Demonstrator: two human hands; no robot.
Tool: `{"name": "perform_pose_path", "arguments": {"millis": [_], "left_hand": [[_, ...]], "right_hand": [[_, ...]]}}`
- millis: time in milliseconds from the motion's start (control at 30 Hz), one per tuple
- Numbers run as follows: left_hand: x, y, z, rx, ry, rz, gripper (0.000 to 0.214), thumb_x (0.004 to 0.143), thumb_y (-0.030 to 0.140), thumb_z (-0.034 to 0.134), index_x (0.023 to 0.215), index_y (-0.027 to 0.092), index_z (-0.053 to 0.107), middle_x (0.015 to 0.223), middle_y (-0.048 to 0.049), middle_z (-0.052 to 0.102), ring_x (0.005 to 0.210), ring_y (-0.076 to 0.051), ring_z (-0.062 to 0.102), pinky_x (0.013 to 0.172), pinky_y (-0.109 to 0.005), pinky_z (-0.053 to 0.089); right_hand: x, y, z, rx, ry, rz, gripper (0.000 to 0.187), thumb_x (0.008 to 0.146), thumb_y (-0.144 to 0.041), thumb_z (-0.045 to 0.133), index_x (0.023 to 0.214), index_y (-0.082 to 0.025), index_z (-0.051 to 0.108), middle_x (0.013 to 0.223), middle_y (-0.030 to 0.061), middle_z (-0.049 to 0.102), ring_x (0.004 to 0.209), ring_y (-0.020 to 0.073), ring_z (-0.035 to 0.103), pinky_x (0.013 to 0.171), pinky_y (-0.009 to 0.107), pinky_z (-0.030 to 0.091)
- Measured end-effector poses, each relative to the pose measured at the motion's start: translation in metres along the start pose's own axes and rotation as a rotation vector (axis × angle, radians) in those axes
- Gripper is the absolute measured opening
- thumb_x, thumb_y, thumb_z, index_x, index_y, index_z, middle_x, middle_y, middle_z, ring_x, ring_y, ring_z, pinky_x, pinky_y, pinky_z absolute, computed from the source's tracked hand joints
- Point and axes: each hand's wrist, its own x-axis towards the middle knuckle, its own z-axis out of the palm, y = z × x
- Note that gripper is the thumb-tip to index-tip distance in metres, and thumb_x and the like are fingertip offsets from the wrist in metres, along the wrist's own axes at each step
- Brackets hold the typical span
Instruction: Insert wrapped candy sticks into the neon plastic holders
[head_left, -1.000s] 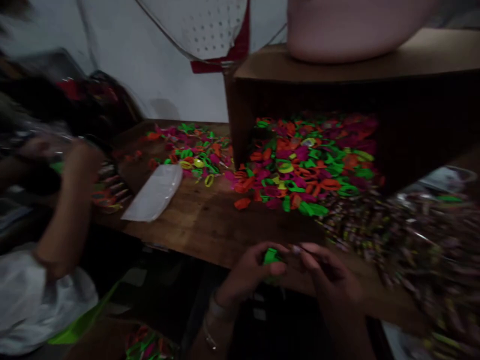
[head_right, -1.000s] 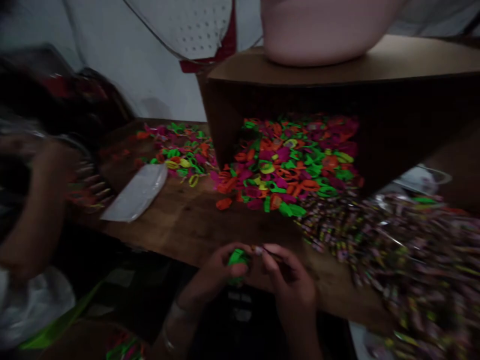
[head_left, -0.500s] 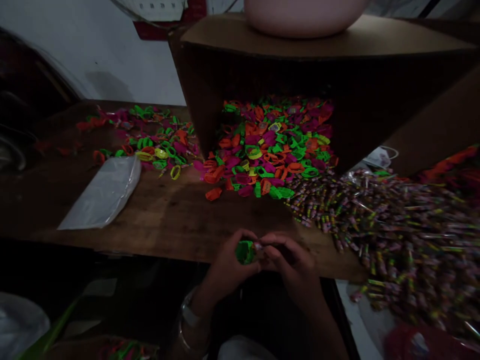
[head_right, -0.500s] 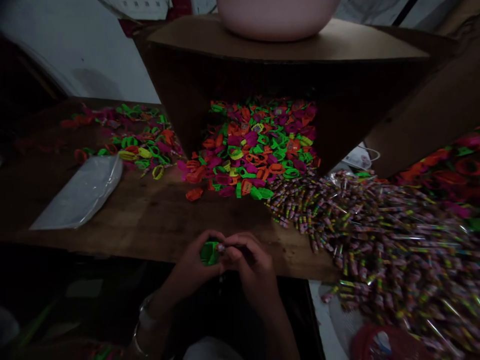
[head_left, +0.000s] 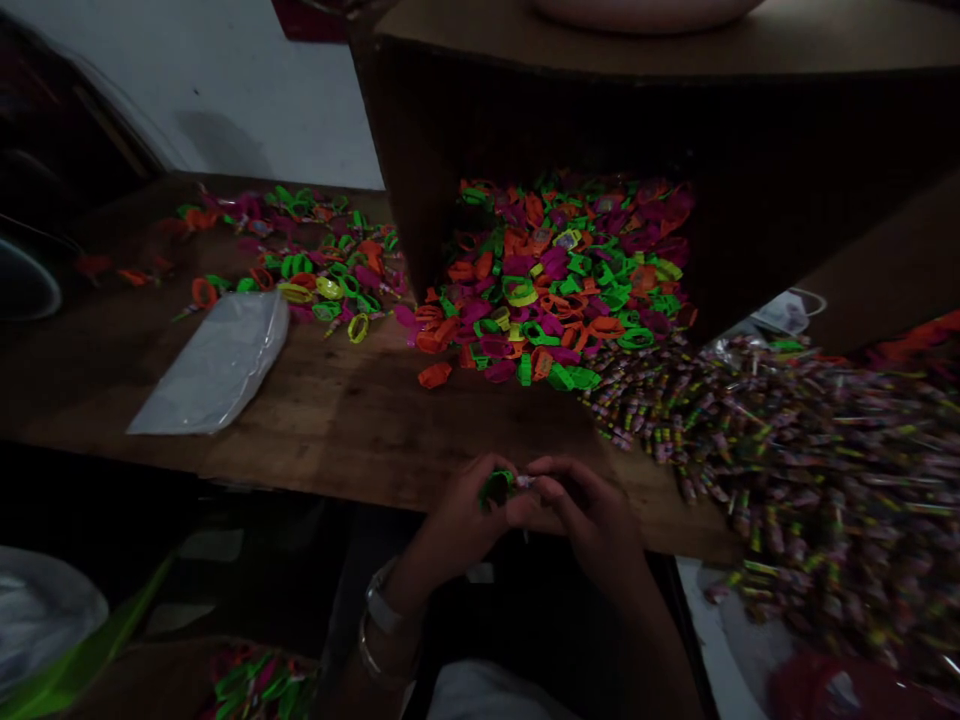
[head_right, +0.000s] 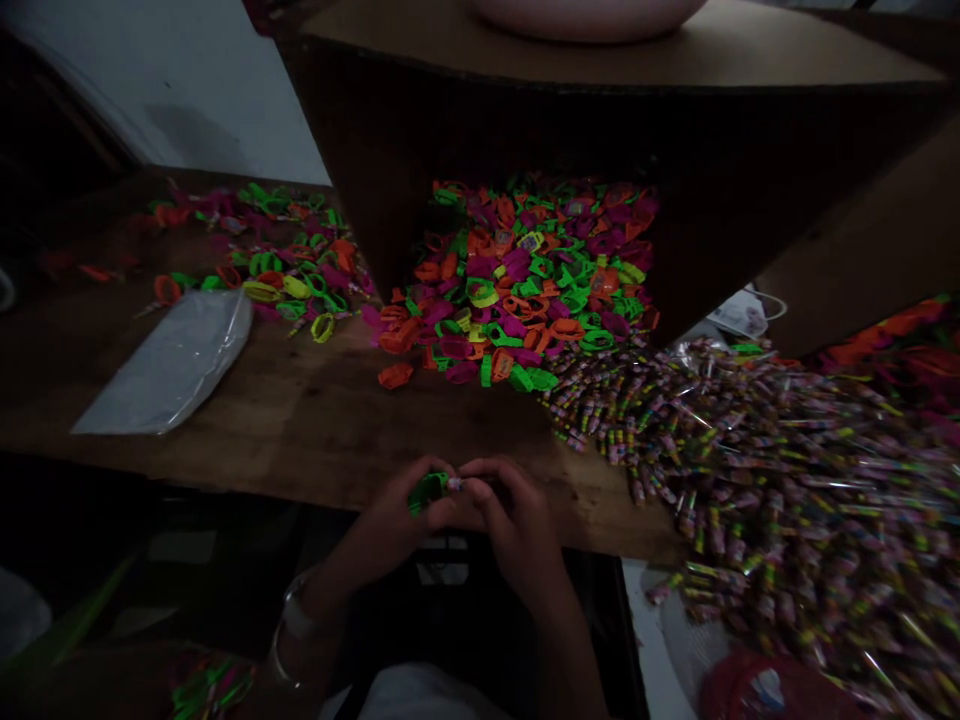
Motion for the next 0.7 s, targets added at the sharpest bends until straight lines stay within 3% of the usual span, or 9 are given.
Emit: {"name": "perform_pose_path", "arguments": {"millis": [100, 267, 333, 433, 533, 600, 633, 700], "left_hand": [[0.001, -0.004, -0.003, -0.063, -0.005, 0.025, 0.020, 0.083, 0.036, 0.053, 0.090, 0.019, 0.061, 0.091, -0.0025, 0.064, 0.086, -0.017, 0.056, 0.077, -0.025, 0.041], [0.006, -0.007, -0.002, -0.144, -0.023, 0.020, 0.016, 0.081, 0.033, 0.054, 0.084, 0.019, 0.061, 0.083, -0.0021, 0.064, 0.083, -0.018, 0.058, 0.079, -0.027, 0.043], [0.006, -0.008, 0.005, -0.170, -0.003, 0.002, 0.016, 0.079, 0.032, 0.057, 0.088, 0.019, 0.061, 0.090, -0.0036, 0.065, 0.089, -0.019, 0.058, 0.083, -0.029, 0.043], [0.002, -0.012, 0.023, -0.151, 0.055, -0.022, 0.042, 0.068, 0.024, 0.069, 0.108, 0.020, 0.058, 0.112, -0.0065, 0.062, 0.105, -0.022, 0.055, 0.092, -0.032, 0.041], [0.003, -0.018, 0.032, -0.110, -0.019, -0.082, 0.043, 0.065, 0.021, 0.070, 0.107, 0.019, 0.059, 0.104, -0.0057, 0.065, 0.097, -0.021, 0.058, 0.086, -0.032, 0.044], [0.014, -0.020, 0.021, -0.212, -0.074, -0.147, 0.037, 0.065, 0.029, 0.071, 0.099, 0.017, 0.061, 0.092, -0.0049, 0.067, 0.084, -0.020, 0.061, 0.075, -0.031, 0.047], [0.021, -0.020, 0.009, -0.318, -0.046, -0.163, 0.040, 0.065, 0.036, 0.072, 0.098, 0.017, 0.061, 0.092, -0.0053, 0.067, 0.080, -0.019, 0.062, 0.070, -0.029, 0.048], [0.037, -0.016, -0.024, -0.584, 0.123, -0.143, 0.050, 0.067, 0.055, 0.067, 0.101, 0.020, 0.058, 0.100, -0.0075, 0.067, 0.079, -0.019, 0.064, 0.065, -0.028, 0.049]], "right_hand": [[-0.002, -0.002, 0.001, -0.080, 0.006, -0.092, 0.014, 0.084, -0.029, 0.055, 0.084, -0.022, 0.068, 0.085, 0.0045, 0.070, 0.080, 0.0183, 0.064, 0.070, 0.027, 0.051], [-0.006, 0.000, 0.008, -0.172, 0.032, -0.165, 0.014, 0.087, -0.024, 0.052, 0.084, -0.022, 0.066, 0.084, 0.0052, 0.069, 0.081, 0.0189, 0.063, 0.070, 0.028, 0.050], [-0.006, 0.004, 0.007, -0.188, 0.059, -0.146, 0.014, 0.087, -0.024, 0.052, 0.085, -0.022, 0.065, 0.085, 0.0053, 0.069, 0.082, 0.0192, 0.064, 0.070, 0.028, 0.050], [-0.007, 0.011, -0.002, -0.207, 0.166, -0.055, 0.013, 0.084, -0.028, 0.055, 0.083, -0.021, 0.066, 0.085, 0.0057, 0.069, 0.081, 0.0206, 0.064, 0.072, 0.031, 0.051], [-0.009, 0.015, -0.016, -0.157, 0.179, 0.034, 0.018, 0.081, -0.033, 0.059, 0.093, -0.021, 0.066, 0.088, 0.0065, 0.071, 0.081, 0.0216, 0.066, 0.072, 0.033, 0.053], [-0.012, 0.015, -0.025, -0.025, 0.121, 0.057, 0.036, 0.082, -0.033, 0.060, 0.117, -0.023, 0.058, 0.101, 0.0068, 0.070, 0.084, 0.0203, 0.068, 0.074, 0.033, 0.055], [-0.013, 0.015, -0.029, 0.045, 0.108, 0.054, 0.045, 0.083, -0.033, 0.059, 0.127, -0.026, 0.050, 0.108, 0.0067, 0.069, 0.085, 0.0193, 0.069, 0.076, 0.033, 0.056], [-0.015, 0.015, -0.033, 0.127, 0.126, 0.038, 0.052, 0.085, -0.034, 0.058, 0.134, -0.030, 0.042, 0.116, 0.0057, 0.067, 0.089, 0.0182, 0.070, 0.079, 0.032, 0.057]]}}
